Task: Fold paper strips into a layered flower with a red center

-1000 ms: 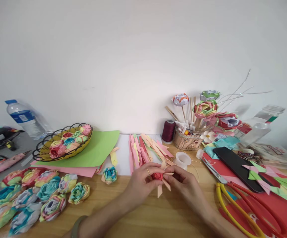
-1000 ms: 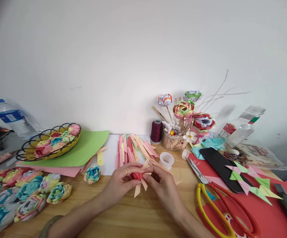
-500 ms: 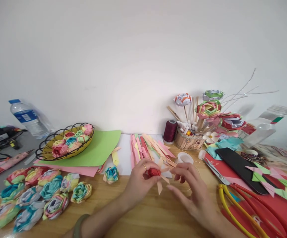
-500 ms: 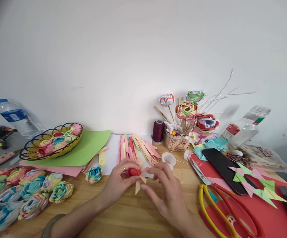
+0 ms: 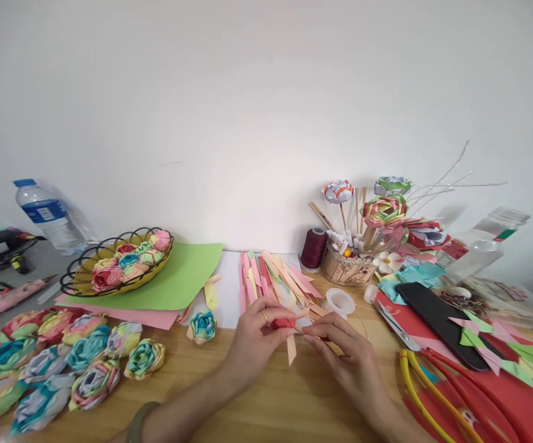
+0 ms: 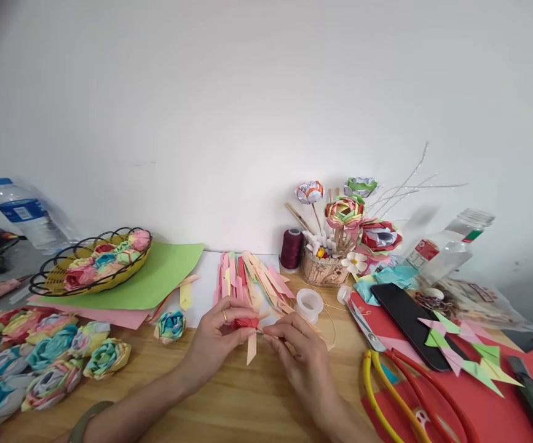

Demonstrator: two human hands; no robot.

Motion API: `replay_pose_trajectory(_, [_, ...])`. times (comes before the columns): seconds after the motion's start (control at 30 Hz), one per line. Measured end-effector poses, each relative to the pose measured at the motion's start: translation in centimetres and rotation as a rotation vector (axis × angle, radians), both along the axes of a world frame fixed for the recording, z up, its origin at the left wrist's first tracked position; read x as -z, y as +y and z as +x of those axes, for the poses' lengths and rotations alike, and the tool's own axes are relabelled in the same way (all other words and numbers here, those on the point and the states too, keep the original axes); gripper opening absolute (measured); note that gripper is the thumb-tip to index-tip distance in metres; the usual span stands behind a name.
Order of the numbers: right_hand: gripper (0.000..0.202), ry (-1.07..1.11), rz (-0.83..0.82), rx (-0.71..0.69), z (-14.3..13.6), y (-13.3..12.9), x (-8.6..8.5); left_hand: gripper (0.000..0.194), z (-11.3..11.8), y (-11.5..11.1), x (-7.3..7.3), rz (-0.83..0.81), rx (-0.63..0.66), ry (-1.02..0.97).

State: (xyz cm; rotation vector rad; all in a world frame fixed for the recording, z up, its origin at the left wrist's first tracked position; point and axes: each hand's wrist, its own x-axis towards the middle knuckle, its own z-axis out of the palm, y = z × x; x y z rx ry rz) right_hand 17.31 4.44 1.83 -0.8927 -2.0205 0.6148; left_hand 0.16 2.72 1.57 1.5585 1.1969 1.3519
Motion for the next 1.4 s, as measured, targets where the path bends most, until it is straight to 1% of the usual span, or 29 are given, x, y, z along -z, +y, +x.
replay_pose_trajectory(0.1, [0.014,0.057,-0.145,-0.005,0.0,0.1,-0.4,0.016,-0.2,0.0,0.0,0.04,-0.024,0.087])
replay_pose_trajectory(0.17, [0.018,0.152,-0.313,0.035,-0.1,0.3,-0.7,0.024,-0.4,-0.2,0.1,0.069,-0.047,0.212])
replay_pose_trajectory(0.2, [0.023,0.209,-0.407,0.047,-0.1,0.4,-0.7,0.029,-0.5,-0.3,0.2,0.086,-0.045,0.271])
replay_pose_trajectory(0.27, [0.032,0.291,-0.569,-0.035,-0.3,0.8,-0.8,0.041,-0.5,-0.6,0.3,0.119,-0.003,0.343])
replay_pose_trajectory(0.33, [0.035,0.363,-0.677,-0.105,-0.4,1.1,-0.7,0.056,-0.5,-0.8,0.4,0.118,0.045,0.324])
replay_pose_trajectory(0.4, [0.034,0.437,-0.721,-0.075,-0.4,1.4,-0.7,0.067,-0.3,-0.8,0.3,0.083,0.032,0.228])
replay_pose_trajectory(0.43, [0.033,0.473,-0.73,-0.035,-0.4,1.5,-0.6,0.068,-0.3,-0.8,0.3,0.065,0.004,0.168])
replay_pose_trajectory(0.5, [0.033,0.544,-0.763,0.024,-0.4,1.7,-0.4,0.059,-0.1,-0.6,0.4,0.058,-0.044,0.072])
replay_pose_trajectory(0.57, [0.033,0.634,-0.851,0.035,-0.4,1.7,-0.2,0.052,0.1,-0.4,0.5,0.083,-0.041,0.016])
replay_pose_trajectory(0.63, [0.031,0.735,-0.975,0.031,-0.5,1.7,0.0,0.04,0.1,-0.2,0.6,0.16,-0.098,-0.025])
replay_pose_trajectory(0.67, [0.03,0.782,-1.03,0.036,-0.6,1.6,0.0,0.031,0.0,-0.1,0.6,0.212,-0.139,-0.018])
replay_pose_trajectory(0.7, [0.03,0.821,-1.074,0.044,-0.7,1.4,-0.1,0.022,0.0,-0.1,0.6,0.269,-0.173,0.016])
replay_pose_trajectory(0.73, [0.03,0.851,-1.105,0.051,-0.8,1.3,-0.2,0.016,0.0,-0.1,0.5,0.326,-0.18,0.078])
replay_pose_trajectory(0.8, [0.03,0.885,-1.137,0.049,-1.1,0.9,-0.4,0.015,0.0,-0.2,0.3,0.416,-0.129,0.234])
replay_pose_trajectory(0.83, [0.03,0.886,-1.145,0.036,-1.2,0.8,-0.5,0.02,0.1,-0.3,0.3,0.436,-0.096,0.293])
replay_pose_trajectory(0.9, [0.032,0.855,-1.135,0.009,-1.5,0.5,-0.3,0.028,0.4,-0.4,0.2,0.415,-0.06,0.328])
replay_pose_trajectory(0.97, [0.033,0.784,-1.056,0.013,-1.8,0.3,0.2,0.029,0.9,-0.6,0.3,0.31,-0.05,0.263])
replay_pose_trajectory(1.07, [0.034,0.61,-0.837,0.025,-1.9,0.4,1.1,0.025,1.5,-0.6,0.4,0.137,-0.053,0.102])
replay_pose_trajectory(1.17, [0.031,0.394,-0.64,0.028,-1.7,0.6,1.6,0.022,1.7,-0.4,0.6,0.031,-0.095,-0.04])
replay_pose_trajectory(1.23, [0.037,0.267,-0.463,0.107,-1.4,0.6,1.6,0.023,1.6,-0.2,0.6,-0.058,-0.084,-0.127])
replay_pose_trajectory(1.3, [0.047,0.176,-0.239,0.191,-1.2,0.6,1.4,0.029,1.4,0.1,0.6,-0.142,-0.06,-0.195])
replay_pose_trajectory(1.33, [0.05,0.139,-0.14,0.198,-1.0,0.6,1.2,0.031,1.2,0.1,0.5,-0.162,-0.05,-0.212])
replay_pose_trajectory(1.37, [0.05,0.105,-0.07,0.177,-0.8,0.6,1.1,0.033,1.1,0.2,0.5,-0.165,-0.038,-0.222])
replay_pose_trajectory(1.4, [0.048,0.073,-0.036,0.13,-0.7,0.6,0.9,0.033,0.9,0.2,0.4,-0.157,-0.021,-0.229])
